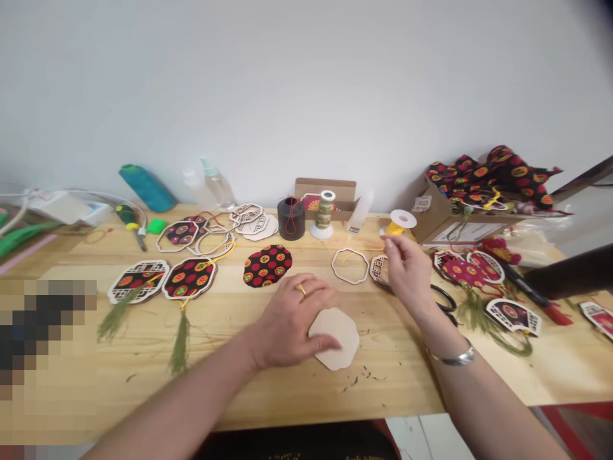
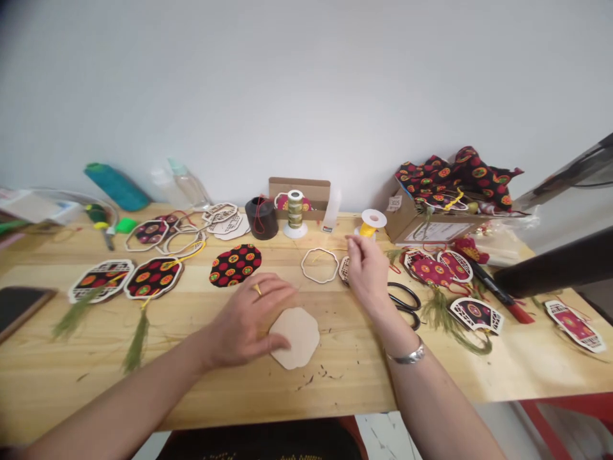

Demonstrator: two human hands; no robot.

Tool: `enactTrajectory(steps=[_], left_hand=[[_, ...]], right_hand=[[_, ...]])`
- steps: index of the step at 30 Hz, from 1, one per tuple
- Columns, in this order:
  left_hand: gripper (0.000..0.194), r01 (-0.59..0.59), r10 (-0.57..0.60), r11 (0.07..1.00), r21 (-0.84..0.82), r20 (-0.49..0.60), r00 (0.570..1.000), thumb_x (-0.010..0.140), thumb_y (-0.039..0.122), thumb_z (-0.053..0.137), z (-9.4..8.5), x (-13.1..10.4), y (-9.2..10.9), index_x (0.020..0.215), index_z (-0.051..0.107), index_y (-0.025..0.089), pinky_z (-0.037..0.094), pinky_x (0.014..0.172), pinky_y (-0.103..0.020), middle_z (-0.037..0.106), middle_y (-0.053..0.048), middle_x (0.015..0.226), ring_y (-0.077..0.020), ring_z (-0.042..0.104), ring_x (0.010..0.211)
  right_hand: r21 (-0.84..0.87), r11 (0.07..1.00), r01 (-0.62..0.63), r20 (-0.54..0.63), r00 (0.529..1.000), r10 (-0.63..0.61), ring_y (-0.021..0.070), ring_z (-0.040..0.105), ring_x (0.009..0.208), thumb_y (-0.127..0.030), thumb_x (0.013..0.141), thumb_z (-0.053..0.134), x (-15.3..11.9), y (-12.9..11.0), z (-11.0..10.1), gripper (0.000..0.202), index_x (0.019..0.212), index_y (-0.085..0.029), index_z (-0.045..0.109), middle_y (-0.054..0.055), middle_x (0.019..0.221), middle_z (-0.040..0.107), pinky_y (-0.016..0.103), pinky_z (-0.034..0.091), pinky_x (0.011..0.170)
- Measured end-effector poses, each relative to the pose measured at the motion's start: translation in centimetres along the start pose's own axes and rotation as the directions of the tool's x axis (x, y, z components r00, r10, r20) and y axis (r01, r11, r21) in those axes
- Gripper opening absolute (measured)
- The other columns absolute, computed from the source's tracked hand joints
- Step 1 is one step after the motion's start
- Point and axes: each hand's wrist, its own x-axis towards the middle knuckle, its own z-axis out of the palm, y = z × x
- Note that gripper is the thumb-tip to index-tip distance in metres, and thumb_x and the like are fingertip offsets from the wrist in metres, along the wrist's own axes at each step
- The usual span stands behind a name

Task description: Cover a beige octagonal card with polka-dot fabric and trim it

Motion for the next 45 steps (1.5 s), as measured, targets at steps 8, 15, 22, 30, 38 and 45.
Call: enactTrajectory(steps=[8, 15, 22, 30, 38, 45], left_hand=[[0.099, -0.052, 0.053, 0.999, -0.009, 0.285, 0.957, 0.067, 0.059, 0.073, 0.6, -0.4, 0.8, 0.144, 0.033, 0.011, 0.026, 0.103, -0.071, 0.058, -0.024, 0.129, -0.0441, 0.043, 0.125], [0.098, -0.016, 0.019, 1.0, -0.016, 0.25, 0.968, 0.068, 0.041, 0.073, 0.4, -0.4, 0.4, 0.147, 0.023, 0.012, 0.026, 0.105, -0.068, 0.057, -0.022, 0.128, -0.0389, 0.048, 0.119], [0.095, 0.056, -0.055, 0.998, -0.004, 0.122, 0.991, 0.072, 0.035, 0.071, 1.0, -0.4, 0.0, 0.147, 0.018, 0.012, 0.039, 0.101, -0.06, 0.056, -0.022, 0.127, -0.0355, 0.053, 0.114], [0.081, 0.286, -0.272, 0.957, 0.053, -0.193, 0.943, 0.078, 0.022, 0.067, 1.6, 0.1, -0.7, 0.145, 0.02, 0.018, 0.047, 0.098, -0.057, 0.052, -0.021, 0.13, -0.0354, 0.051, 0.121], [0.083, 0.158, -0.168, 0.985, -0.068, -0.163, 0.972, 0.083, 0.022, 0.067, 1.2, 0.2, 0.2, 0.149, 0.016, 0.02, 0.042, 0.106, -0.055, 0.046, -0.02, 0.139, -0.0327, 0.044, 0.13], [0.055, 0.293, -0.314, 0.947, -0.135, -0.184, 0.931, 0.092, 0.033, 0.055, 0.7, -0.2, -0.1, 0.141, 0.034, 0.021, 0.049, 0.098, -0.049, 0.055, -0.016, 0.131, -0.0282, 0.053, 0.12]], right_hand=[[0.291, 0.957, -0.003, -0.162, 0.985, 0.052, 0.0167, 0.062, 0.083, -0.03, 0.094, 0.048, -0.2, 0.3, 0.1, 0.029, 0.12, -0.019, 0.056, 0.004, 0.088, 0.066, 0.034, 0.047, 0.08], [0.144, 0.989, -0.043, 0.082, 0.996, 0.031, 0.0143, 0.056, 0.062, -0.03, 0.094, 0.044, -1.0, 0.0, 0.7, 0.027, 0.112, -0.017, 0.059, 0.002, 0.078, 0.065, 0.029, 0.045, 0.063], [-0.132, 0.961, 0.244, 0.427, 0.889, -0.167, 0.0249, 0.062, 0.084, -0.021, 0.089, 0.05, -1.3, -0.8, 1.4, 0.021, 0.101, -0.013, 0.066, 0.012, 0.091, 0.07, 0.037, 0.046, 0.075], [-0.149, 0.936, 0.319, 0.52, 0.83, -0.201, 0.0248, 0.06, 0.084, -0.019, 0.093, 0.046, -1.2, -3.5, 1.6, 0.021, 0.093, -0.015, 0.067, 0.014, 0.092, 0.069, 0.037, 0.046, 0.074], [0.238, 0.946, -0.22, 0.664, 0.748, 0.007, 0.0135, 0.052, 0.06, -0.036, 0.086, 0.058, -2.3, -3.4, 1.3, 0.02, 0.083, -0.018, 0.064, 0.001, 0.069, 0.061, 0.026, 0.042, 0.054], [0.162, 0.911, -0.379, 0.788, 0.605, 0.111, 0.0115, 0.044, 0.055, -0.031, 0.081, 0.056, -1.6, -2.6, 1.1, 0.019, 0.073, -0.017, 0.065, -0.002, 0.06, 0.055, 0.024, 0.034, 0.049]])
